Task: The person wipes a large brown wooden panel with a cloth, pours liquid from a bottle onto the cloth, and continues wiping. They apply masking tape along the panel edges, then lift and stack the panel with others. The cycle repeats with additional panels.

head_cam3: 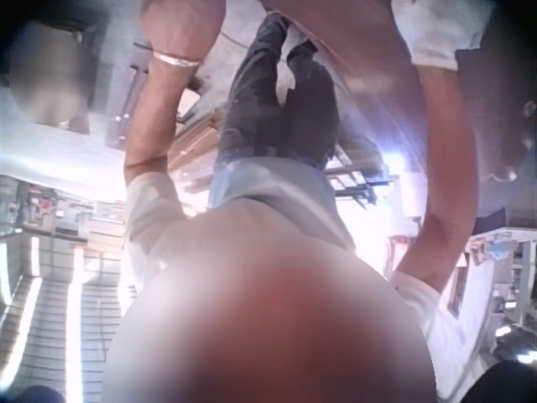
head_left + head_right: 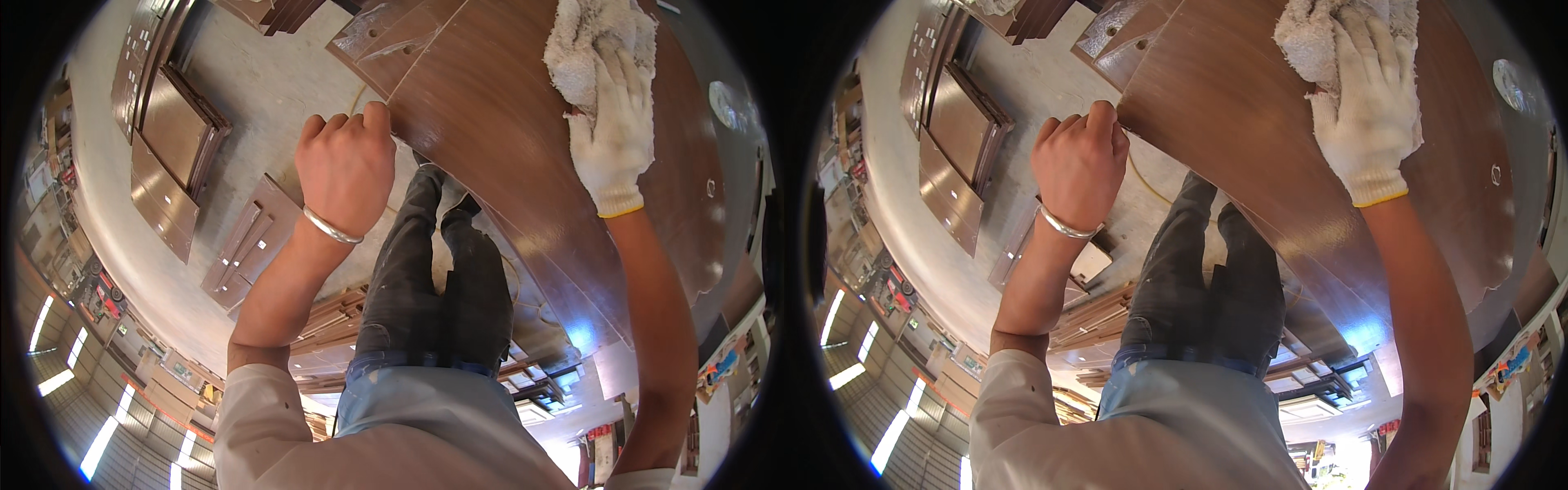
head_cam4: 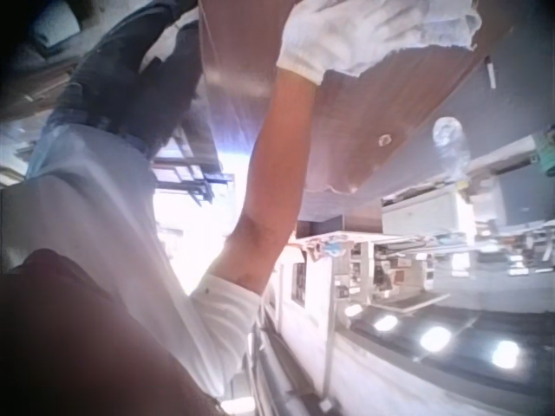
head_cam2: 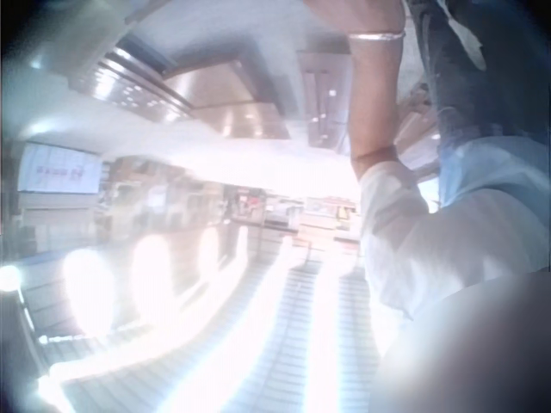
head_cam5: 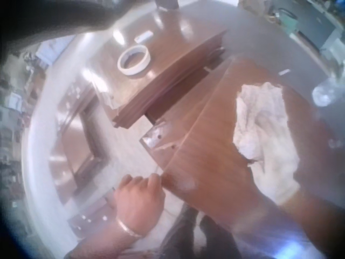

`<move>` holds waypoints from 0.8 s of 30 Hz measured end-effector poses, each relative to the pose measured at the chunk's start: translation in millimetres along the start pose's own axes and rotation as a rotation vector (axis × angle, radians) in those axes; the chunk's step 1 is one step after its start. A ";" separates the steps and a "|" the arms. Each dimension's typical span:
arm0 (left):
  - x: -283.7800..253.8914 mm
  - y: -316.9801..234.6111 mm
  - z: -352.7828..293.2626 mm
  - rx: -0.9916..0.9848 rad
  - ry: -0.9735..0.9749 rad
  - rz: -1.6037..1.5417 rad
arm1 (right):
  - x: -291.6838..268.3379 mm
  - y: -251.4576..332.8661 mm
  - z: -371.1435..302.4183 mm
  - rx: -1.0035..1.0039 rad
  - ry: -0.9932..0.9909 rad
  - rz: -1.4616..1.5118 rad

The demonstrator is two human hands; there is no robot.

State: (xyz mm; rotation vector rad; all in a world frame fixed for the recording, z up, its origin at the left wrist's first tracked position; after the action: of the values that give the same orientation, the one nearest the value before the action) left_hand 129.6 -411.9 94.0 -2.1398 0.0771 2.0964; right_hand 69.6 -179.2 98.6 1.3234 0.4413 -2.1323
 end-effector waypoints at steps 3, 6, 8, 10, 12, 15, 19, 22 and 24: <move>2.1 0.9 -0.9 0.022 -0.040 -0.010 | 16.2 -16.3 -13.5 0.187 0.151 0.078; 4.2 -1.8 -11.8 0.028 -0.065 -0.050 | 15.0 -14.4 -25.7 0.196 0.151 0.099; 11.7 -4.8 -28.8 -0.046 0.001 -0.246 | 14.6 -13.2 -28.3 0.187 0.151 0.085; 15.3 -5.8 -43.7 -0.111 0.003 -0.386 | 15.1 -13.4 -27.1 0.185 0.154 0.090; 13.7 -0.9 -51.2 -0.153 -0.066 -0.477 | 15.9 -14.9 -24.2 0.191 0.158 0.105; 4.9 18.8 -50.0 -0.228 -0.246 -0.452 | 16.7 -14.6 -20.3 0.174 0.179 0.074; 1.6 27.3 -36.6 -0.205 -0.282 -0.377 | 15.9 -13.1 -19.9 0.160 0.183 0.114; -0.8 24.3 -29.6 -0.156 -0.250 -0.305 | 16.7 -12.8 -20.1 0.154 0.203 0.085; -2.0 22.6 -26.4 -0.133 -0.229 -0.274 | 17.8 -12.9 -19.9 0.155 0.218 0.074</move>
State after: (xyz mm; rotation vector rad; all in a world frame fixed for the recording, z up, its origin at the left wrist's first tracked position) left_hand 152.6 -438.0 94.9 -1.8329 -0.3683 2.2127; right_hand 69.4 -163.6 73.4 1.6437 0.3121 -2.0029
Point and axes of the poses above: each hand's wrist, its own z-axis towards the middle knuckle, its own x-axis out of the palm, y = z × x, the point moved 10 cm from there along z, towards the middle knuckle, and after that the axes turned 5 degrees about -x, right-handed, at the moved point
